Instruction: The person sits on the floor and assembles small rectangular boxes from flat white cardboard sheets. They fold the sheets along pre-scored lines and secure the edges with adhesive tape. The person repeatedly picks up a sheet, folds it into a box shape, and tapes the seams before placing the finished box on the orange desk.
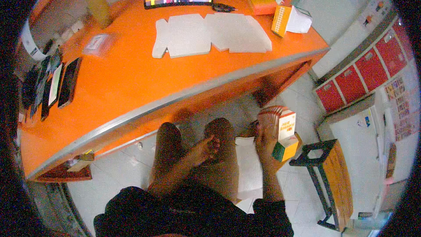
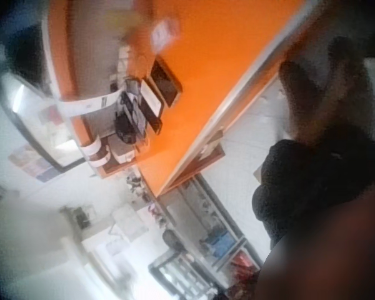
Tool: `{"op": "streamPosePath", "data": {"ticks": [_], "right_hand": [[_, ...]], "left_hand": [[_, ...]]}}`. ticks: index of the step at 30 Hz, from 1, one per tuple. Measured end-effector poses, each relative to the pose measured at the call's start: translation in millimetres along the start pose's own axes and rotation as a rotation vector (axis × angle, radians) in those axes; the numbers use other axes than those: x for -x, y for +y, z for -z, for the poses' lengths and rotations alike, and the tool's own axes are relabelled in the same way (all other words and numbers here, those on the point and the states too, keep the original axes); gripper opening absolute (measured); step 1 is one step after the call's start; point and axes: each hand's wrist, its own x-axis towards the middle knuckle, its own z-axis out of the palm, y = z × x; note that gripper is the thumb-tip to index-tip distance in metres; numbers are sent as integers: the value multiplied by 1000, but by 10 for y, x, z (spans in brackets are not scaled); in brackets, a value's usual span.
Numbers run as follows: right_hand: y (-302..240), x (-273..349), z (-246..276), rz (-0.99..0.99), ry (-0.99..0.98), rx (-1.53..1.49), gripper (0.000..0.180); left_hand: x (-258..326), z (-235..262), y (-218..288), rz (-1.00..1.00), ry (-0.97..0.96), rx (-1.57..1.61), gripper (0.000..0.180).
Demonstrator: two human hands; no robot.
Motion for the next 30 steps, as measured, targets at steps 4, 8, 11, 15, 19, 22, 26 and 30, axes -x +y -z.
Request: {"op": "streamPosePath", "data": {"ticks": [4, 8, 11, 15, 19, 22, 26, 30], "right_hand": [[875, 1476, -70, -148, -255, 280, 23], [1012, 2228, 133, -475, -514, 609, 60], [845, 2109, 223, -888, -594, 476, 75], [942, 2265, 245, -726, -559, 531, 66], [941, 2215, 301, -568, -464, 421, 54], [1031, 2208, 343, -586, -452, 268, 39], [820, 1722, 613, -619, -647, 50, 25], [348, 1081, 1096, -528, -747, 26, 30]], "left_hand": [[-60, -84, -79, 111, -39, 9, 36], [-11, -64, -128, 109, -46, 45, 31], [-52, -11, -187, 82, -99, 37, 32], [1, -54, -185, 100, -87, 19, 33], [61, -159, -129, 94, -3, -33, 34], [53, -155, -168, 57, -36, -68, 34], [83, -198, -190, 20, -34, -182, 36], [132, -337, -203, -64, -109, -473, 37]]}}
